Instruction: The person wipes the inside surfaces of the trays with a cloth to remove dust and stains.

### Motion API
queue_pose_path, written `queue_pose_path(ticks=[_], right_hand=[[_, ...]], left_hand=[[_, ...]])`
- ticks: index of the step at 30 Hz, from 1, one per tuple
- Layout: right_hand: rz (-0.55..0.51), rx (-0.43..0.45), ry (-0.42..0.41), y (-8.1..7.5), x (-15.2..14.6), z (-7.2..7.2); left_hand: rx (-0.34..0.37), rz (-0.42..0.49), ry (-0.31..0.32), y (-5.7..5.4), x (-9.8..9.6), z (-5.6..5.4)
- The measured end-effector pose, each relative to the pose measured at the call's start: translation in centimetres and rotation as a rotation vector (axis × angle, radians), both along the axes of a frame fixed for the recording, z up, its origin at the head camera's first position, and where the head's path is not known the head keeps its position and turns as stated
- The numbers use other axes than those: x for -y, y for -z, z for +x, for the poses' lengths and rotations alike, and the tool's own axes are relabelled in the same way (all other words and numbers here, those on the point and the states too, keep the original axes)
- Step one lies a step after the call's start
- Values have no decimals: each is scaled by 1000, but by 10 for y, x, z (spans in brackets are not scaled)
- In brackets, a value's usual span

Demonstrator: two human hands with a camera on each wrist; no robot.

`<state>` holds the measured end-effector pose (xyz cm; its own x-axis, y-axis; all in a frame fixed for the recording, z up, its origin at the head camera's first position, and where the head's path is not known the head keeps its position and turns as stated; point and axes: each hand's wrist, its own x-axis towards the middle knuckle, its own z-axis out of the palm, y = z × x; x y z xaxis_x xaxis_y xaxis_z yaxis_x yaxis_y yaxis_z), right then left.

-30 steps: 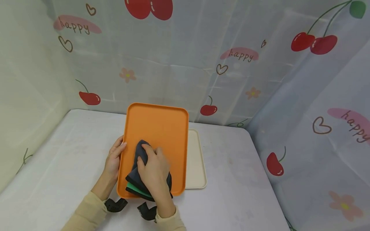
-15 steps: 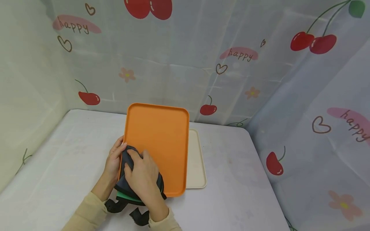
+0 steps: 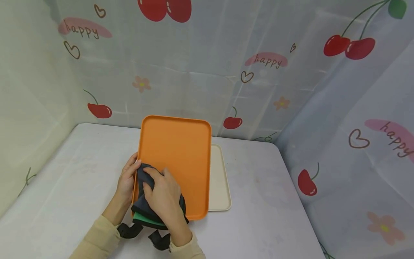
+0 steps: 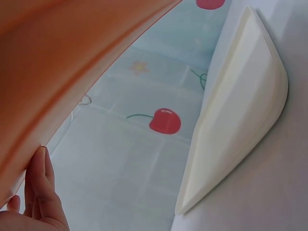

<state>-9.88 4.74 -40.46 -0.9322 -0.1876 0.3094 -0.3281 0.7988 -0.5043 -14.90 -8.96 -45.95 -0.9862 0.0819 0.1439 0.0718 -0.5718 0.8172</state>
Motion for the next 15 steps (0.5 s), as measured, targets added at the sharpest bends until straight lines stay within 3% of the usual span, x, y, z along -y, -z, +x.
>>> queue_pose_path(ticks=[15], right_hand=[[-88, 91, 82, 1, -25, -4]], left_hand=[[45, 3, -28, -3, 5, -2]])
